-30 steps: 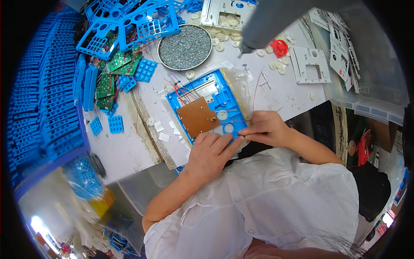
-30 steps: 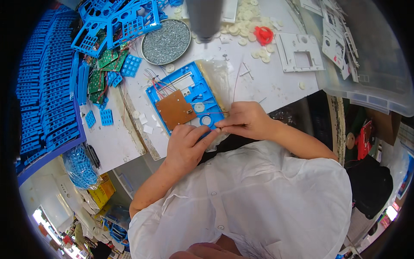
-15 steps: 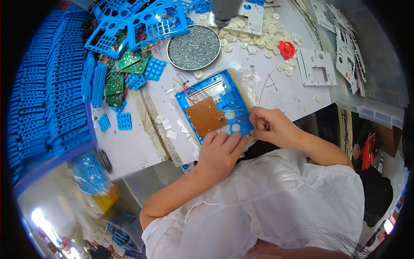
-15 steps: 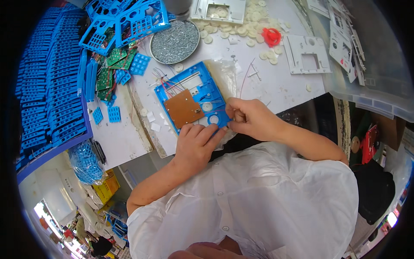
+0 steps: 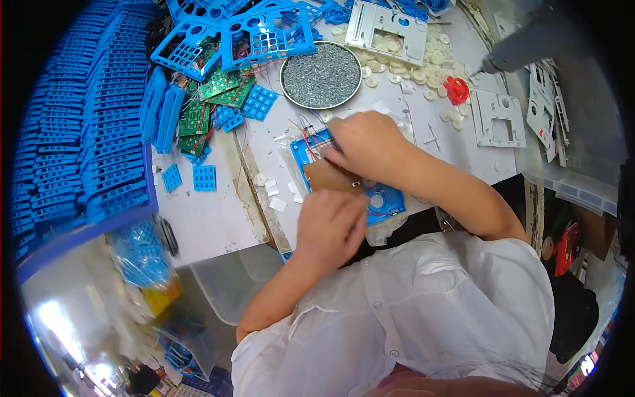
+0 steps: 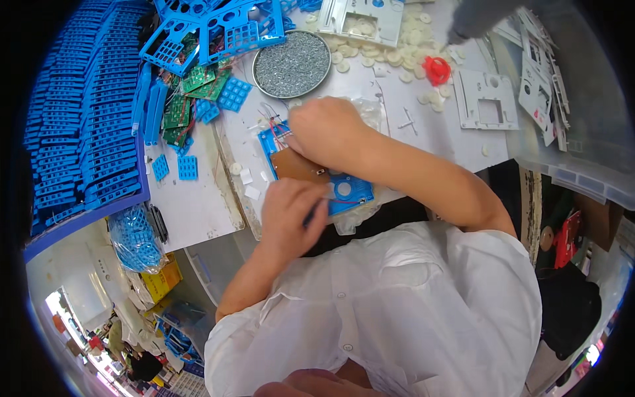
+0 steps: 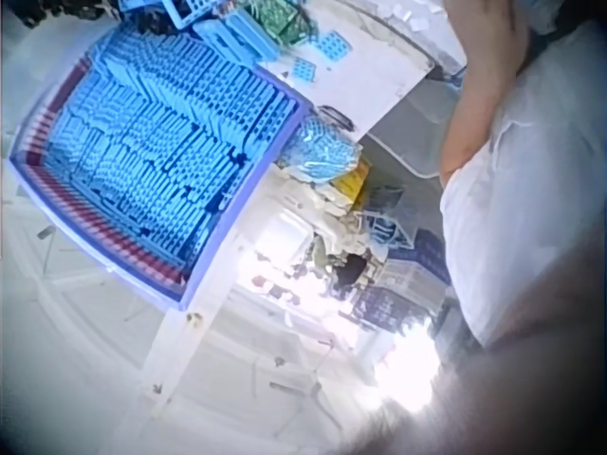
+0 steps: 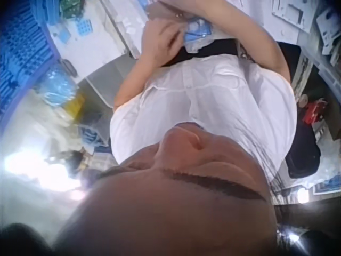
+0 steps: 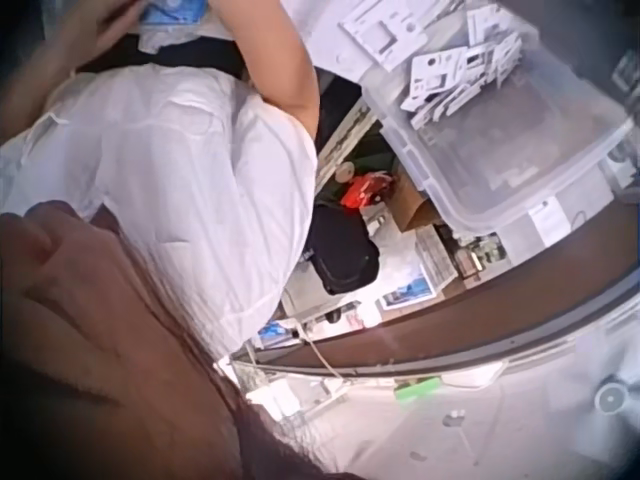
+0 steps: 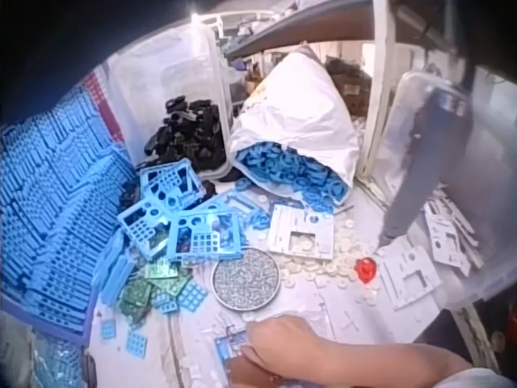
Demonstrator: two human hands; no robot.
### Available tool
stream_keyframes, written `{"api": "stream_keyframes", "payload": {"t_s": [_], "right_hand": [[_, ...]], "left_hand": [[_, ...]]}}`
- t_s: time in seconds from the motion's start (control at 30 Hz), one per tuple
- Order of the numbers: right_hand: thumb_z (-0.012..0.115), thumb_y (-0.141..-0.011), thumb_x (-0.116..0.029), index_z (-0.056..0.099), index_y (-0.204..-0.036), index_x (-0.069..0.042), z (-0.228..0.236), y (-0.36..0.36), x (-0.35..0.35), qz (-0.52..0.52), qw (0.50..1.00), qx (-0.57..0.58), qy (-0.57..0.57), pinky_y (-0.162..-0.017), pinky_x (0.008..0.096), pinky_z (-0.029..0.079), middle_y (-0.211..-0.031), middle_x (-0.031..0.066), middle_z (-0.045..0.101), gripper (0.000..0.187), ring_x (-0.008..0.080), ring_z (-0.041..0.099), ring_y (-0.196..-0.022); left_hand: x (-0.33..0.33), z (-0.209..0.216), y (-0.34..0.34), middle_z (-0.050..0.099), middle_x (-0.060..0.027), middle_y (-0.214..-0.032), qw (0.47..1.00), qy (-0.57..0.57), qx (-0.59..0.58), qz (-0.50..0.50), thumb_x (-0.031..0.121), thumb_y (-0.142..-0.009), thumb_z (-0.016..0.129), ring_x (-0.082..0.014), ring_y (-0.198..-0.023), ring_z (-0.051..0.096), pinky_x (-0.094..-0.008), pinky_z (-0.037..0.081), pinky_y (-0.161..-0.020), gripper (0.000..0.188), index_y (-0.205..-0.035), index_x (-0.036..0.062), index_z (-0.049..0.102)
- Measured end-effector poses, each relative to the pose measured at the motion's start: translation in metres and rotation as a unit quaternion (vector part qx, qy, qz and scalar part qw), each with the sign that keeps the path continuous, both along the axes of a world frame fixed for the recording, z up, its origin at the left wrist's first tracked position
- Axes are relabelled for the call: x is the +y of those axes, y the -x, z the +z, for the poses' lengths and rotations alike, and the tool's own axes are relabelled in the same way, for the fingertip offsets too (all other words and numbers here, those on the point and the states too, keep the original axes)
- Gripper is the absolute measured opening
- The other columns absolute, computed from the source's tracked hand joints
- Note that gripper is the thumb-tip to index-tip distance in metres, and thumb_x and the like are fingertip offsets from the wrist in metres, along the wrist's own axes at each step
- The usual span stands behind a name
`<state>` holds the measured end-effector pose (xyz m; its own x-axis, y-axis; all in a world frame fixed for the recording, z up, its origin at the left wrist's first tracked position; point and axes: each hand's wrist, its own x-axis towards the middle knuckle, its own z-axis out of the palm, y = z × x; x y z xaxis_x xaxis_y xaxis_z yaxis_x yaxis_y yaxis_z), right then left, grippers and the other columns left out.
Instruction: Assembling the components of an electronic toy calculator using an electric screwdriver.
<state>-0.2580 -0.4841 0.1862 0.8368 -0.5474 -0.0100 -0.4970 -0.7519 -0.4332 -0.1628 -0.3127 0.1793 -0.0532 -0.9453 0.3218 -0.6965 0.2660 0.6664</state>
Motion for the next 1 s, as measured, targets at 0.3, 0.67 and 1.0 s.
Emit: {"api": "stream_keyframes", "payload": {"t_s": [0.3,0.67,1.0], "right_hand": [[0.071,-0.085,-0.014,0.070,-0.089,-0.001,0.002,0.002,-0.011,-0.025,0.985,-0.091,-0.145,-0.066,0.0432,0.054,-0.075,0.0158,0.069,0.014,0.0364,0.067,-0.071],[0.076,-0.077,-0.010,0.070,-0.102,-0.009,0.011,0.035,0.002,0.265,0.934,-0.225,-0.083,-0.077,0.0418,0.055,-0.106,0.0066,0.069,0.025,0.0324,0.063,-0.093],[0.071,-0.077,-0.010,0.064,-0.085,-0.006,-0.011,-0.015,-0.042,0.160,0.967,-0.162,0.116,-0.072,0.0429,0.054,-0.087,0.0072,0.060,0.011,0.0300,0.063,-0.089]], "left_hand": [[-0.009,-0.010,-0.014,0.066,-0.0149,-0.110,0.985,-0.069,0.083,0.138,0.003,-0.087,0.068,-0.0362,-0.096,0.066,-0.0430,0.055,-0.078,0.032,-0.119,0.0015,0.067],[-0.008,-0.006,-0.034,0.060,-0.0161,-0.138,0.987,-0.093,-0.119,-0.053,0.002,-0.078,0.065,-0.0348,-0.121,0.057,-0.0412,0.050,-0.102,0.056,-0.133,-0.0049,0.060],[-0.010,-0.010,-0.048,0.064,-0.0140,-0.133,0.993,0.005,-0.098,-0.070,0.007,-0.074,0.066,-0.0334,-0.112,0.059,-0.0414,0.045,-0.107,0.047,-0.120,0.0002,0.069]]}}
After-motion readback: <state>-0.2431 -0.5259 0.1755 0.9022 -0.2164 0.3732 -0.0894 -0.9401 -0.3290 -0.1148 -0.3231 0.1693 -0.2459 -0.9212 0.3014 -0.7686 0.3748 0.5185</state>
